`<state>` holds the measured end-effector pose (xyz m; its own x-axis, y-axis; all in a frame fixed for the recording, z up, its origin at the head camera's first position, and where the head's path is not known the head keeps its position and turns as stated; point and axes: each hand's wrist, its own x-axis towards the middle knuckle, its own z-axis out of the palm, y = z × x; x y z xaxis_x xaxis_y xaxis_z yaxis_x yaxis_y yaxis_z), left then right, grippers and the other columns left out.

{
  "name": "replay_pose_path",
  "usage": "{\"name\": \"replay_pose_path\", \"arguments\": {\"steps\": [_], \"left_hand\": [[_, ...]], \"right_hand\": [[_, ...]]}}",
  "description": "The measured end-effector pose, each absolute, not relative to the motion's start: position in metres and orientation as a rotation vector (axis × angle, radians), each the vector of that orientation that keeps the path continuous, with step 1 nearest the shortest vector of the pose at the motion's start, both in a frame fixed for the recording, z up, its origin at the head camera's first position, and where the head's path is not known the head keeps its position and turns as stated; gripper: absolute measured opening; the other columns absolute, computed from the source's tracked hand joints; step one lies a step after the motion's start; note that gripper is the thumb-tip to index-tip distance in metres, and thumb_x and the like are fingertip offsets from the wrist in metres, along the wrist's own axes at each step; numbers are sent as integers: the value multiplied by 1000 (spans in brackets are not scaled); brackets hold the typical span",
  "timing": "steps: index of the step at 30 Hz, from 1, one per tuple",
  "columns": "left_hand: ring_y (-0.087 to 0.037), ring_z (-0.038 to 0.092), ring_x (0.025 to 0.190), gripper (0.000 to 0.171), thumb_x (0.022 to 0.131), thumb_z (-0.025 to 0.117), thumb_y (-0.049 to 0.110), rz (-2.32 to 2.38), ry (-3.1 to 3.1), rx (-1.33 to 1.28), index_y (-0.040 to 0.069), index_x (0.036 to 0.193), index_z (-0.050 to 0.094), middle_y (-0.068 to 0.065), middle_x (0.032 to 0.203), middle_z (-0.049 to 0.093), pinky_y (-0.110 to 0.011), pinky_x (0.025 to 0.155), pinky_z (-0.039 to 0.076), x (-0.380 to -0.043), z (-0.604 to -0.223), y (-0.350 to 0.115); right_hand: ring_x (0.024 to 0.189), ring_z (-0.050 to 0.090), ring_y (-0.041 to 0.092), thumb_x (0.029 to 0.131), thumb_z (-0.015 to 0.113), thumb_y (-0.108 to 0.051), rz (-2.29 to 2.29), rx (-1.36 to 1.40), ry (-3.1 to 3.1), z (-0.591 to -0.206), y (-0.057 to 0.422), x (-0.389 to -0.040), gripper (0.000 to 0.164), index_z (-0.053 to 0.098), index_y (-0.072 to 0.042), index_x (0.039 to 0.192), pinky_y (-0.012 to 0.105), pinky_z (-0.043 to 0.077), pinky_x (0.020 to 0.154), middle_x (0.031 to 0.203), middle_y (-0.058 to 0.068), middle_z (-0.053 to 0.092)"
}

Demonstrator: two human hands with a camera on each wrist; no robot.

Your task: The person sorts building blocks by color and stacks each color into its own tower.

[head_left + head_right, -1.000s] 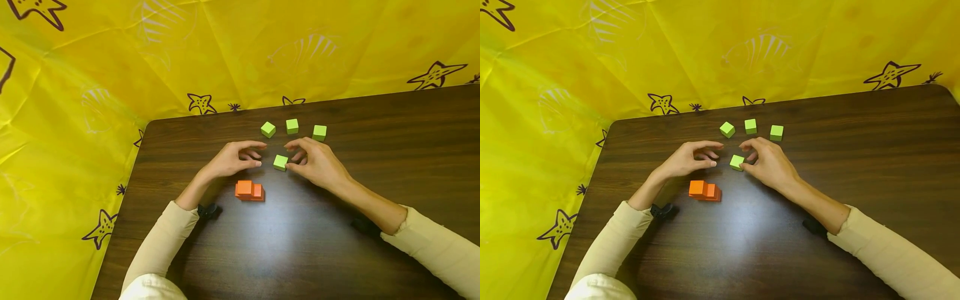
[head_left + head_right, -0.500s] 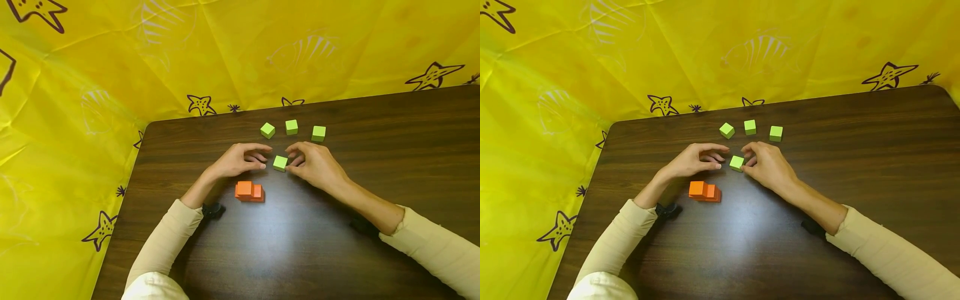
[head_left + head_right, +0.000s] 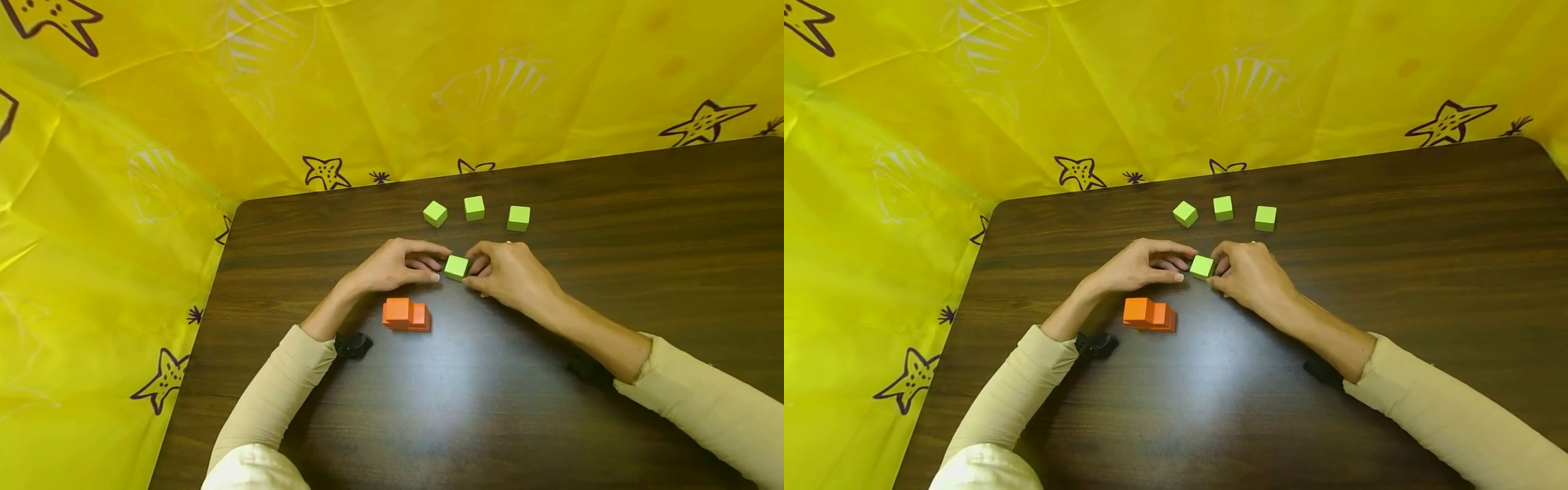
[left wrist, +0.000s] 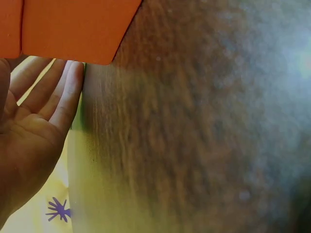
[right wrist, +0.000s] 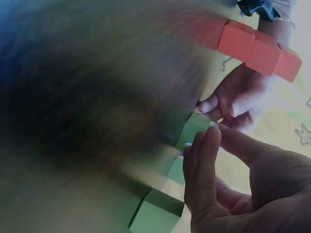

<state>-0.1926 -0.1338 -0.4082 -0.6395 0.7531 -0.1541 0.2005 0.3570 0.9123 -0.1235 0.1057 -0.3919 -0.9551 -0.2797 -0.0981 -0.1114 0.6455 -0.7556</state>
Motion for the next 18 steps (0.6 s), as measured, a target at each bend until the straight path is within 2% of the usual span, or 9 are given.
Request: {"name": "replay_pose_path", "arguments": {"steps": [8, 18], "left_hand": [[-15, 68, 103, 41, 89, 75, 6, 1270, 2057, 811, 7, 128, 65, -6, 113, 71, -28, 90, 56, -192, -410, -131], [-15, 70, 94, 34, 85, 78, 3, 1293, 2120, 789, 5, 118, 70, -6, 104, 73, -28, 84, 58, -193, -410, -124]], "right_hand": [[75, 69, 14, 81, 83, -15, -1133, -375, 2745, -396, 101, -125, 29, 71, -2, 104, 32, 57, 66, 83, 1, 72], [76, 70, 15, 82, 83, -16, -1113, -409, 2757, -397, 100, -127, 28, 72, -1, 103, 33, 58, 66, 84, 3, 73]]}}
